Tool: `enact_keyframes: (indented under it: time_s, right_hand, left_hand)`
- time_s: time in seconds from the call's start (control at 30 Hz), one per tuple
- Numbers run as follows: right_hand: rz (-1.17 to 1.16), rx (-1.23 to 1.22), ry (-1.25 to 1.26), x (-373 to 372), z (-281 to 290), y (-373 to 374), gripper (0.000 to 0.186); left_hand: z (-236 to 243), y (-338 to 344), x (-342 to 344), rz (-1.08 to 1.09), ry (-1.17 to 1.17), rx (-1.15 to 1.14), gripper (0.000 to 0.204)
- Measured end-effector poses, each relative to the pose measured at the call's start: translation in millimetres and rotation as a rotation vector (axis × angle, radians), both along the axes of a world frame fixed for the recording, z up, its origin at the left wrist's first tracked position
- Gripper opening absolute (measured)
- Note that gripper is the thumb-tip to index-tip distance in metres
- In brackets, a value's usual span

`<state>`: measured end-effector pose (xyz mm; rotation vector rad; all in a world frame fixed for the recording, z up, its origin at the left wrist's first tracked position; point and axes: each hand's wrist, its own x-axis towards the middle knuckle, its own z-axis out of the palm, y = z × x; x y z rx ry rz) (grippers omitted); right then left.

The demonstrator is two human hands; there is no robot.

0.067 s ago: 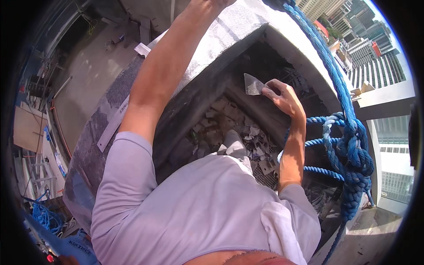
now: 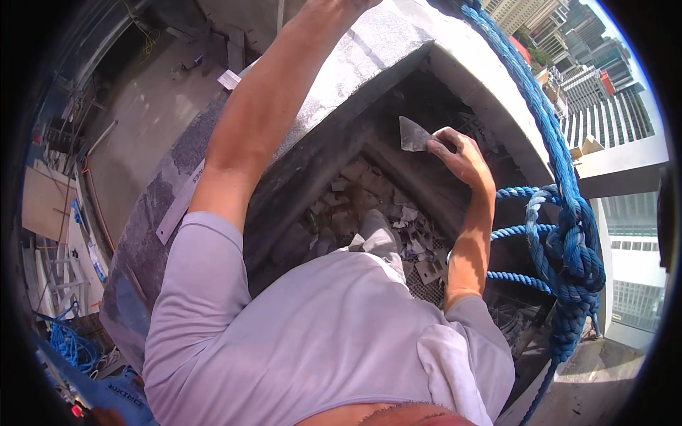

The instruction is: The person applies a gray paste to a curved concrete surface using a trowel and a smaller scraper. They repeatedly scoop material from a container and spread it along the edge, smoothing the surface.

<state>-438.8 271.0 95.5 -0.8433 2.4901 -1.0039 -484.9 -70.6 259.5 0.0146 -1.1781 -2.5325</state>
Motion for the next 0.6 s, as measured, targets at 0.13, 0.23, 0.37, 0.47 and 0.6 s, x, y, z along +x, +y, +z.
enact_keyframes:
  time_s: [0.13, 0.23, 0.37, 0.47, 0.6]
  right_hand:
    - [0.091, -0.304, -0.145, -65.4, -14.4, -10.2, 0.027]
    - [0.101, -0.338, -0.204, -104.9, -5.7, -30.0, 0.023]
    - [0.157, -0.169, 0.027, -142.1, 51.6, -83.8, 0.03]
    - [0.34, -0.067, 0.286, -210.7, 84.6, -86.9, 0.04]
    - [0.643, -0.14, 0.143, -316.9, 78.1, -104.1, 0.057]
  left_hand:
    - [-16.1, -47.9, -7.9, -0.35, 0.296, -0.123, 0.054]
    - [-1.1, -7.6, -1.7, -0.19, 0.081, 0.06, 0.069]
    - [-5.5, -12.4, -17.2, -0.31, 0.159, 0.155, 0.073]
    - [-0.9, 7.9, -4.8, -0.104, 0.138, 0.142, 0.068]
    - [-23.9, 2.8, 6.6, -0.018, 0.242, 0.043, 0.046]
